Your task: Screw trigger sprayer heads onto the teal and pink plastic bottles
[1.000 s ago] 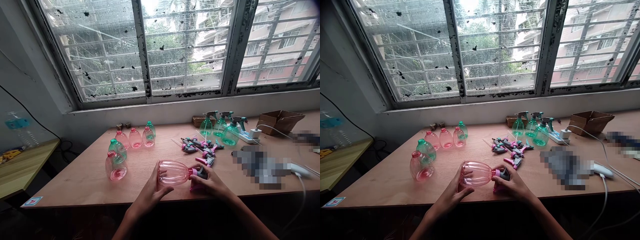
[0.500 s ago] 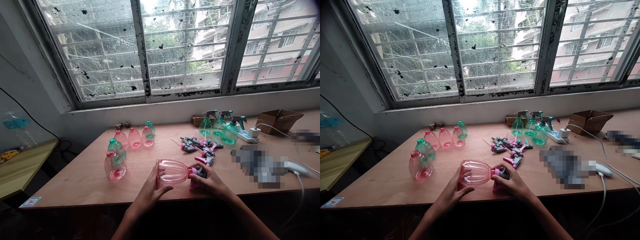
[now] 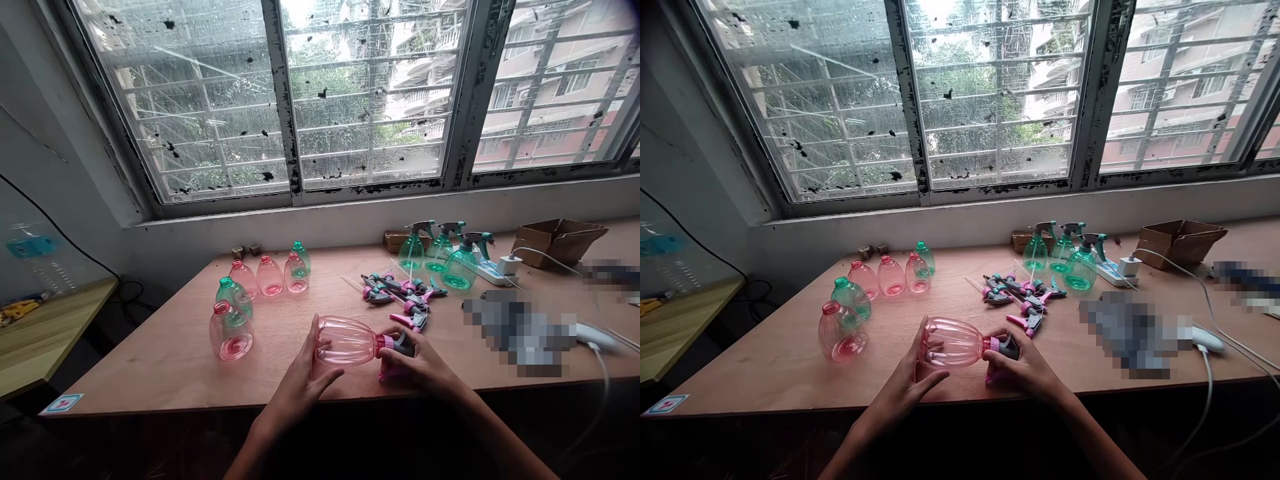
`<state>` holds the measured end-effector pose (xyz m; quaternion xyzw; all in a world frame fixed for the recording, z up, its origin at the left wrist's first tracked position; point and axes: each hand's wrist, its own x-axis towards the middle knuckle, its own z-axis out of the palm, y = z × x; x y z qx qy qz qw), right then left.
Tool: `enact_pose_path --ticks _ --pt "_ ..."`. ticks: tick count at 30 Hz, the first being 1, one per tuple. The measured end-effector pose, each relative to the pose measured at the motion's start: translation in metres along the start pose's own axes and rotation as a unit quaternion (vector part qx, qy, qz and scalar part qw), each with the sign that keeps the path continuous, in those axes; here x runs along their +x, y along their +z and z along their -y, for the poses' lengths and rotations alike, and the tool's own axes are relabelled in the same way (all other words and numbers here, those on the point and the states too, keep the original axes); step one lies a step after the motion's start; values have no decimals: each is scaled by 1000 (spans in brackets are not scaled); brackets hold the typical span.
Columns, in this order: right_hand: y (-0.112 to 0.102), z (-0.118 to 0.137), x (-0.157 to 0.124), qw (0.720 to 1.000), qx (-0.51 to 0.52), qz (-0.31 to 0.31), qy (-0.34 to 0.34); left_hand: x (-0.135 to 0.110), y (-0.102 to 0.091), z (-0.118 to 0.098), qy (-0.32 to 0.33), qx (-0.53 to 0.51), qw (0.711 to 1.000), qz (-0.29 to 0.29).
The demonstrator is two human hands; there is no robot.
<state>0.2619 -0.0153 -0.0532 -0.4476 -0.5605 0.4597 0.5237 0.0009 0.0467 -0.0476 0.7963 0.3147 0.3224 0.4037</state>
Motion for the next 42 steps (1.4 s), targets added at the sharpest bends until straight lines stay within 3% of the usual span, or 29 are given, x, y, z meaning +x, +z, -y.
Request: enact_pose_path --ticks 6,13,20,27,34,42 --pt "-1 1 0 999 -33 1 -18 0 0 -2 -19 -10 1000 4" --pt "-2 -4 -1 1000 -2 3 -3 0 0 2 6 -11 1000 -6" --pt "-2 -5 -1 1000 4 12 -4 0 -1 2 -20 -47 999 14" --pt "2 2 -2 1000 23 11 6 -1 0 3 10 -19 1000 4" --pt "0 -1 0 999 37 21 2 -1 0 4 -2 -26 1000 11" --pt "-3 -3 0 1000 -14 5 -17 -1 2 6 12 -4 1000 -3"
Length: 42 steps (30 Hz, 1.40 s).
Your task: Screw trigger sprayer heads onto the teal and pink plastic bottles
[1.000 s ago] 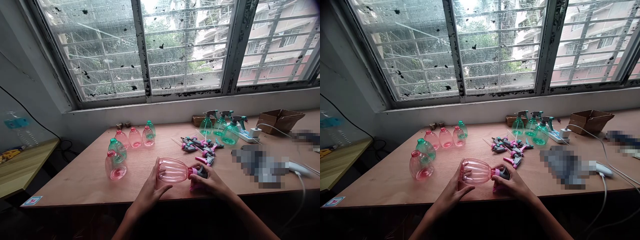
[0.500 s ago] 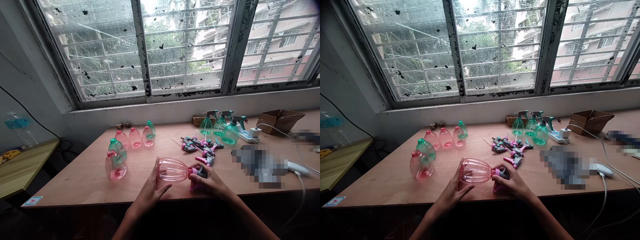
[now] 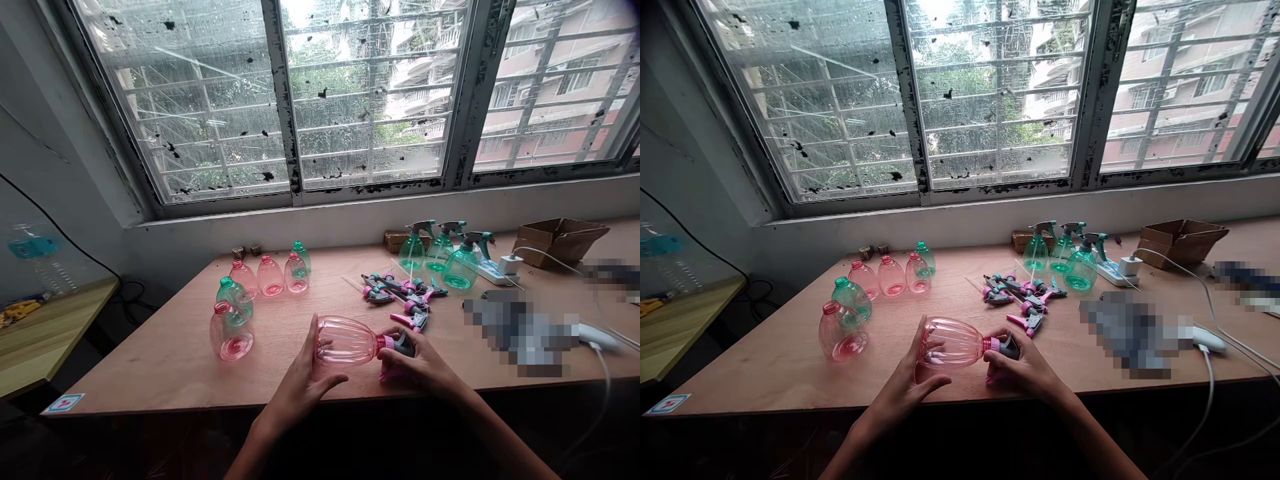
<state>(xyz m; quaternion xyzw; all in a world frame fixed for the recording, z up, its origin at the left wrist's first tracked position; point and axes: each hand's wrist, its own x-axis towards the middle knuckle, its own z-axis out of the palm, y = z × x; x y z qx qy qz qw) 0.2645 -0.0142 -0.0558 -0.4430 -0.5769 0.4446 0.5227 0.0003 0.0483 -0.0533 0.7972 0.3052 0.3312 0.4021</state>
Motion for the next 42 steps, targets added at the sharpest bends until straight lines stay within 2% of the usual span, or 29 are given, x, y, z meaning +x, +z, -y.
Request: enact_pose_path --ticks 3,7,17,26,33,42 --pt "0 -1 0 1000 -7 -5 0 0 0 -2 -13 -22 1000 8" --pt "1 -2 0 999 35 8 14 1 -1 -6 -8 5 1000 1" --pt "2 -3 0 999 45 9 11 -1 -2 0 -10 -24 1000 12" --pt "1 -4 -1 999 45 7 14 -2 -2 -9 -4 13 1000 17" --pt "2 -1 -1 1000 26 2 9 -1 -2 -7 -17 13 1000 16" --pt "2 1 0 999 38 10 12 -1 -1 -4 6 39 999 -2"
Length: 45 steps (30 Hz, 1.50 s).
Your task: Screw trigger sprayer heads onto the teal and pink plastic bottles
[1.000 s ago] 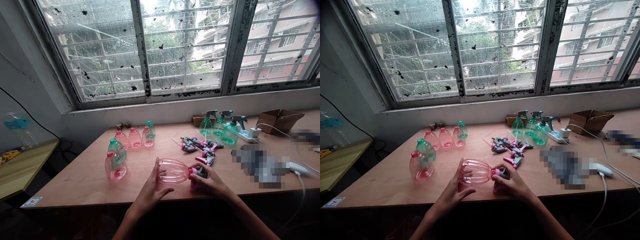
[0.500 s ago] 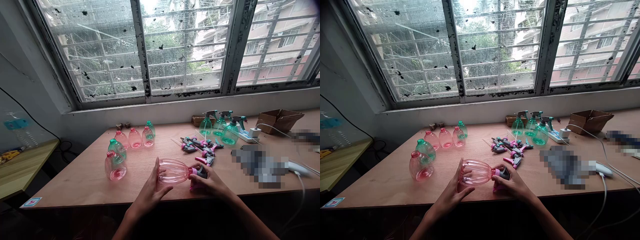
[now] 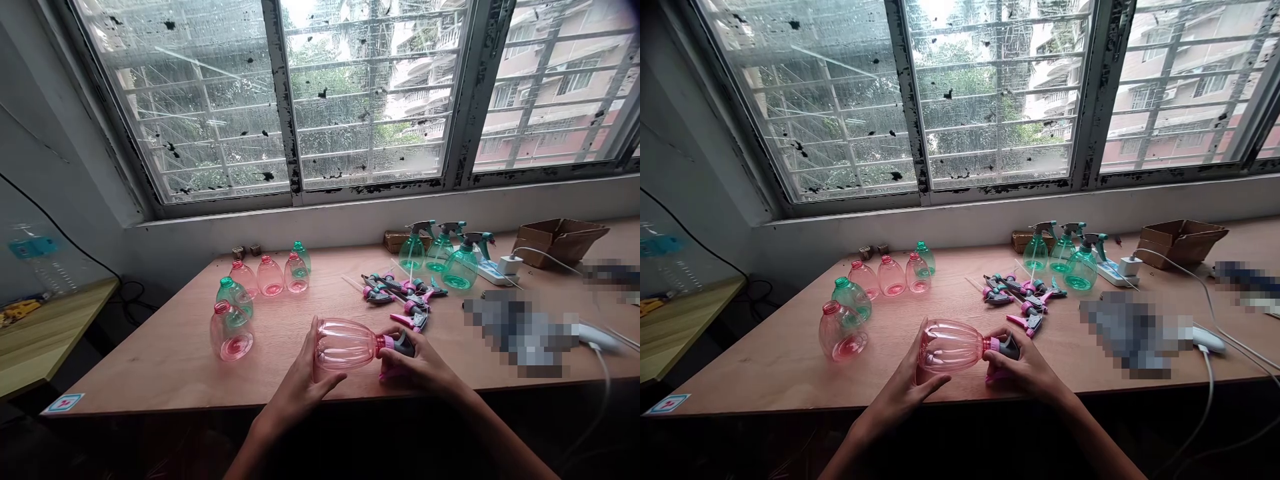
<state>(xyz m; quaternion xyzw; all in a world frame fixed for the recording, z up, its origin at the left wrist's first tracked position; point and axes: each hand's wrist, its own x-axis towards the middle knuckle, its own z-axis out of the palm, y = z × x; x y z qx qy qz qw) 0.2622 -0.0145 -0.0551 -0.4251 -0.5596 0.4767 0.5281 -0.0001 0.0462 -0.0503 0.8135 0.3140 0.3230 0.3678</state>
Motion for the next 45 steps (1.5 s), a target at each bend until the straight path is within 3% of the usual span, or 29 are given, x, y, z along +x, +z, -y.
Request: enact_pose_path --ticks 11,28,34,45 --pt "1 1 -1 1000 -2 -23 12 1 -2 -4 -13 -44 999 9" --pt "3 2 -2 1000 1 -9 13 1 -1 -2 -1 -20 1000 3" --pt "1 2 0 1000 -13 -7 9 1 -1 -1 -24 -51 998 2" --pt "1 1 -1 1000 -27 -11 7 3 0 3 -1 -40 999 -5"
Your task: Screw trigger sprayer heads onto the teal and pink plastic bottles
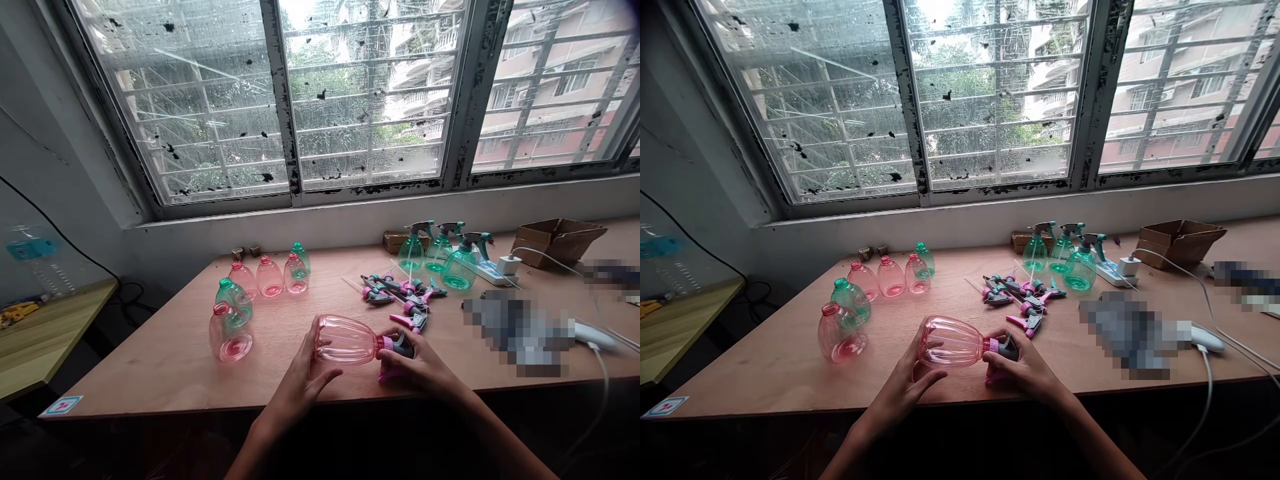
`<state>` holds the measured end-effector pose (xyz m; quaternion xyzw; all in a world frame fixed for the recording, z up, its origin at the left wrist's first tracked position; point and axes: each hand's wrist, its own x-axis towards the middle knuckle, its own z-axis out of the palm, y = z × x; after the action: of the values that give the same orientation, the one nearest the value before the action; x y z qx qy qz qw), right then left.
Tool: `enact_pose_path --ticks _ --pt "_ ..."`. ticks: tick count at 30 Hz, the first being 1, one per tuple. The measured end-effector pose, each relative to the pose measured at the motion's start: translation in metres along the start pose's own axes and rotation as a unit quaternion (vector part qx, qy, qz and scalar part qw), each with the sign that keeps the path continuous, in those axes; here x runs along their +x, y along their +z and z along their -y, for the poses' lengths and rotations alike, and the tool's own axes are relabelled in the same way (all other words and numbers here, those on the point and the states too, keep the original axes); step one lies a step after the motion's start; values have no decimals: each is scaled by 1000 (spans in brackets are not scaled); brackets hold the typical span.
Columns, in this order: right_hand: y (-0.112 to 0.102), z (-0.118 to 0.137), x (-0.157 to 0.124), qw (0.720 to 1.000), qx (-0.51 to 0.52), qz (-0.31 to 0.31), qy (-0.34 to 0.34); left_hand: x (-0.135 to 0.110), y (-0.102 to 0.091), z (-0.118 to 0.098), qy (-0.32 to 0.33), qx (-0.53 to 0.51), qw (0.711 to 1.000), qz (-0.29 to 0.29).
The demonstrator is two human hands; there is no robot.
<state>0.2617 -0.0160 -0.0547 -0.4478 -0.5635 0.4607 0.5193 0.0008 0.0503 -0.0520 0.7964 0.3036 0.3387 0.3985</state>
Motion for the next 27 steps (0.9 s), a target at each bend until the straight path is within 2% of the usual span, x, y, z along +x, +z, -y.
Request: enact_pose_path --ticks 9,15,19,22,27 --pt "1 0 1 1000 17 0 0 -1 -1 -1 -6 13 1000 2" --pt "-1 -1 0 1000 2 0 -4 -1 0 0 16 -14 1000 11" --pt "-1 -2 1 1000 -9 0 -14 -1 -1 -4 -3 -14 1000 7" --pt "0 -3 1 1000 10 3 -10 0 -1 -4 -15 -11 1000 4" --pt "0 -2 1 1000 24 2 -9 -1 -1 -6 1 -16 1000 6"
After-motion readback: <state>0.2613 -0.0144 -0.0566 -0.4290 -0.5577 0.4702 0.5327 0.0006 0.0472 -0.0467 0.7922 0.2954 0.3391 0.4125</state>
